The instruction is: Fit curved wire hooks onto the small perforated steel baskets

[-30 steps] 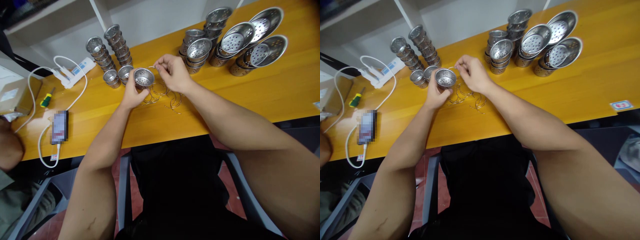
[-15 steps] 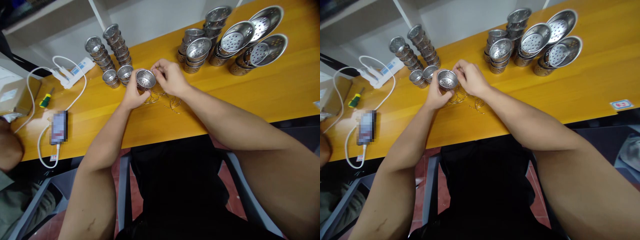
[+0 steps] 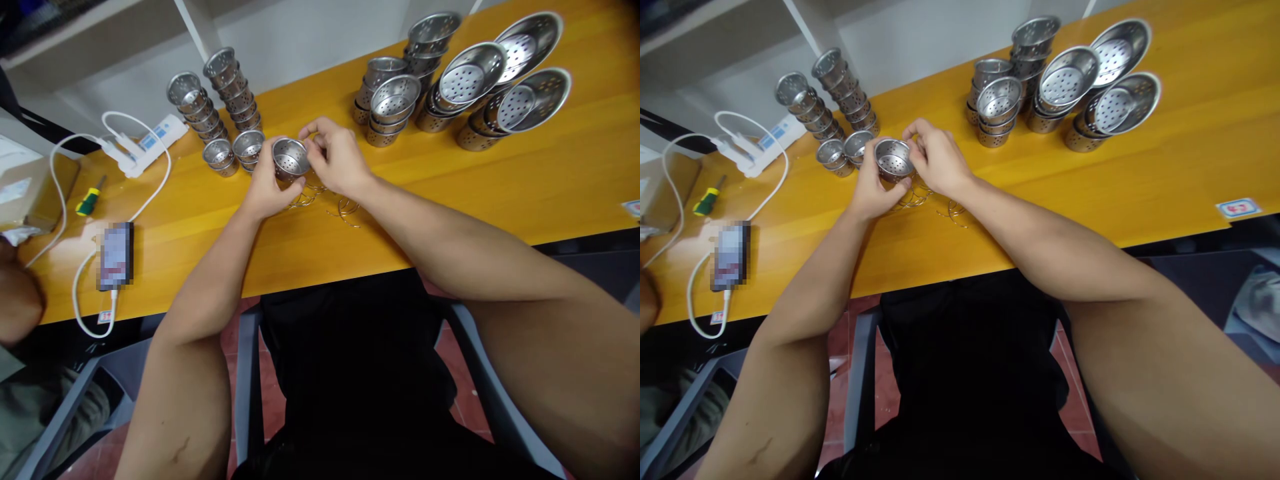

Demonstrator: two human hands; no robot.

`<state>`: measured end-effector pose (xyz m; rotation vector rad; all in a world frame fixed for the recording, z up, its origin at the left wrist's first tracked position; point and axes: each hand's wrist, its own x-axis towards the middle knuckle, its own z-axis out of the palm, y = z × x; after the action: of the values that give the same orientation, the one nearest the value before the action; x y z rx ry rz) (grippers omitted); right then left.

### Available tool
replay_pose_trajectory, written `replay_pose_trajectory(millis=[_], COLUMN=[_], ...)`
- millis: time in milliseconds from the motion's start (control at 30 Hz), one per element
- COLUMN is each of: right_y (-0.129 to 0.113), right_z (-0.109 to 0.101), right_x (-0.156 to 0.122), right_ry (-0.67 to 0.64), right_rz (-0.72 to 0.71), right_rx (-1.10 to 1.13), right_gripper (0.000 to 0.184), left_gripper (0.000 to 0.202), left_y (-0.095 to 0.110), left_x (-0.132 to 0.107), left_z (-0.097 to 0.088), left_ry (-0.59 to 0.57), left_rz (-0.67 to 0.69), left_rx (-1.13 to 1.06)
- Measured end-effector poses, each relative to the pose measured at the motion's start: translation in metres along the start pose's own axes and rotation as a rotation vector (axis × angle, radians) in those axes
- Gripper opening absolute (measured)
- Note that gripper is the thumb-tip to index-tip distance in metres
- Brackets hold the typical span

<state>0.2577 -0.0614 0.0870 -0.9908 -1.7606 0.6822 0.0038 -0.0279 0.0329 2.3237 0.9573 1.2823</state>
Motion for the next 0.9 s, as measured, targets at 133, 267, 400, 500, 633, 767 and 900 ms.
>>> replay_pose_trajectory(millis=[133,267,400,500,633,767,900], right_y=[-0.007,-0.009,-0.004,0.002,0.007,-0.001,-0.016], right_z=[0.000,0.001,0.003,0.007,0.010,0.003,-0.015], right_x=[-0.003,-0.002,0.001,0.003,0.007,0.009,0.008], right_ry=[0.013,0.008,0.001,-0.002,0.011,-0.070,-0.281], right_rz=[0.016,0.003,0.027,0.027,-0.007,0.063,0.113], right_rx=[-0.011,0.024,0.063,0.076,0.143,0.263,0.377], right_gripper=[0.031,0.028,0.031,0.031,0.028,0.034,0.052], left_gripper=[0.121,0.120,0.121,0.117,0.110,0.100,0.099], left_y=[0.007,0.012,0.016,0.018,0.016,0.005,-0.009], left_x=[0.001,0.004,0.005,0.004,0.002,0.001,0.000], left_z=[0.001,0.004,0.003,0.003,0.005,0.007,0.006], left_ry=[-0.009,0.003,0.005,0.016,0.035,0.050,0.040], left_rz=[-0.023,-0.048,-0.083,-0.092,-0.088,-0.129,-0.194], left_rx=[-0.005,-0.012,-0.010,-0.012,-0.025,-0.079,-0.154])
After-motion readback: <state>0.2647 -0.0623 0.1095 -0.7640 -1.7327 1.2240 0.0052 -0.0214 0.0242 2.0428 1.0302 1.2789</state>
